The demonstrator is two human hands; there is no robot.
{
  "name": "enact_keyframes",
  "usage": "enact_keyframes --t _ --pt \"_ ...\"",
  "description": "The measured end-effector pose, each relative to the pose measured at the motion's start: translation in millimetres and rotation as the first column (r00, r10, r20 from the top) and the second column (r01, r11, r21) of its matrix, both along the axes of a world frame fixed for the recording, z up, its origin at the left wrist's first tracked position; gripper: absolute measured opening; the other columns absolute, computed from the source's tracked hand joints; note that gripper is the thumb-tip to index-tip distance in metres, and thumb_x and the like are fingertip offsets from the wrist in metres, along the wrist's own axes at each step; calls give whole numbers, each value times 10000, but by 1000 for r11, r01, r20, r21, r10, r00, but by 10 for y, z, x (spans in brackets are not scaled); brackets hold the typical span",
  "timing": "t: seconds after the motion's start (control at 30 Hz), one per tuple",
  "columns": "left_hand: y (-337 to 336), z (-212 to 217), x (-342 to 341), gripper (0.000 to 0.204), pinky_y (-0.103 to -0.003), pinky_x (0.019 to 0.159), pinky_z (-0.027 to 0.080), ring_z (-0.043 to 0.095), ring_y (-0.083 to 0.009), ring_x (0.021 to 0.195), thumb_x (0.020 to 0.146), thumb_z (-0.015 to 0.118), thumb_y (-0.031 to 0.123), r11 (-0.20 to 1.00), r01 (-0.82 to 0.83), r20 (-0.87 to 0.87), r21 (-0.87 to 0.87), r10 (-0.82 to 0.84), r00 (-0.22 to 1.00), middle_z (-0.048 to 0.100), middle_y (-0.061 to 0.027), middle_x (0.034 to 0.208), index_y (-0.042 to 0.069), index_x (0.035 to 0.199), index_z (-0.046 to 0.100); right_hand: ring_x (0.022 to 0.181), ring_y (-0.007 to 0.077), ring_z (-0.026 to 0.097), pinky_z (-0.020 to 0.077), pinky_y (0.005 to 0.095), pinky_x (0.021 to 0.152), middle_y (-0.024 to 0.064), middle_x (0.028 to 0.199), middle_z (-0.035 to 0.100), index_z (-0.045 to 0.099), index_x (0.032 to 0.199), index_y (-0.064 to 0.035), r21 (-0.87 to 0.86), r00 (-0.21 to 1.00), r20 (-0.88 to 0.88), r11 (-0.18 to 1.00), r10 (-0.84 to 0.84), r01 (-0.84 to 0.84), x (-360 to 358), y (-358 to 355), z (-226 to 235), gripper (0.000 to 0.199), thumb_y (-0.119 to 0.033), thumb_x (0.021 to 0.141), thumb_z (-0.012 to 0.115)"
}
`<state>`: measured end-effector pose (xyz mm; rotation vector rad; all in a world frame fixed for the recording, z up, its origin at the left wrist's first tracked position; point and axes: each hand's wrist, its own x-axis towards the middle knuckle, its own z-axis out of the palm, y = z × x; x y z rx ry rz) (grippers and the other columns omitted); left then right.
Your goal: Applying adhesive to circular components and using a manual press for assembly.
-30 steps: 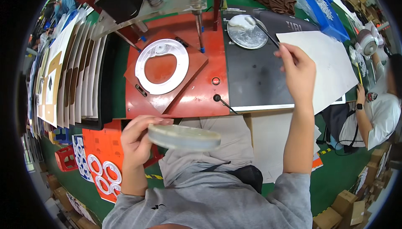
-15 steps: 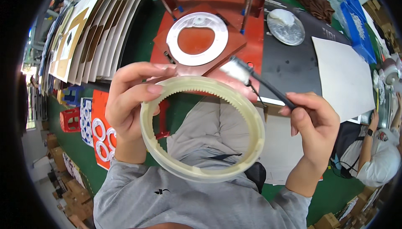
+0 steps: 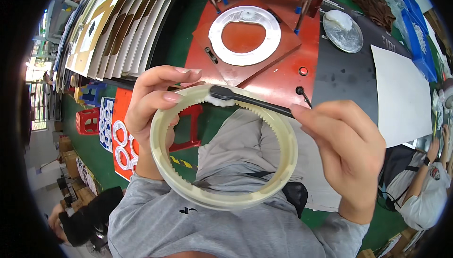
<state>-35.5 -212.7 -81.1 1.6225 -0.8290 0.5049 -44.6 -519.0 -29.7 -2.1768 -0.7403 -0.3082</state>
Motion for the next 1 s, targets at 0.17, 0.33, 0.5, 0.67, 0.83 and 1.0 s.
enact_keyframes --t 0.17,0.33,0.5,0.67,0.83,1.0 --pt "40 180 -37 205 -397 854 625 745 -373 1029 942 672 27 988 -24 34 153 19 999 720 -259 1110 -69 1121 703 708 252 635 465 318 574 150 854 653 747 1057 53 -376 1000 14 927 -8 12 -209 -126 597 344 67 715 719" --pt "131 367 -93 264 -452 834 647 755 -392 956 867 782 114 856 -36 185 516 -70 980 722 -212 1075 -39 1047 663 684 239 629 459 361 580 81 796 613 761 993 -9 -685 995 -98 723 32 -91 -238 12 992 245 -61 760 705" --pt "-52 540 -1 288 -379 818 634 726 -318 953 799 740 11 771 84 308 631 -349 885 710 -165 1078 -55 1079 718 632 263 657 496 364 579 115 736 664 790 984 -15 -511 867 -483 765 121 -392 -39 -160 1117 253 -71 739 756" --pt "49 584 -5 260 -403 895 628 722 -333 993 857 682 27 681 -7 369 733 -388 844 694 -185 1105 -59 1100 716 574 146 589 427 267 527 75 755 713 790 1014 15 40 532 -810 928 247 -370 522 -629 549 165 -124 933 753" --pt "430 409 -126 324 -452 866 635 734 -390 1029 825 746 16 796 -51 117 603 -25 993 722 -217 1124 -62 1134 686 669 26 486 383 195 586 40 931 714 675 1302 -18 170 755 -564 848 -334 503 594 -1146 -419 290 -157 1052 627" --pt "467 198 -154 321 -387 890 577 694 -306 1061 904 758 23 900 -73 -134 430 143 981 693 -127 1204 15 1221 703 921 133 655 522 277 819 72 1037 707 683 1269 17 31 738 -216 751 -639 660 726 -1436 -1609 253 -101 1056 614"
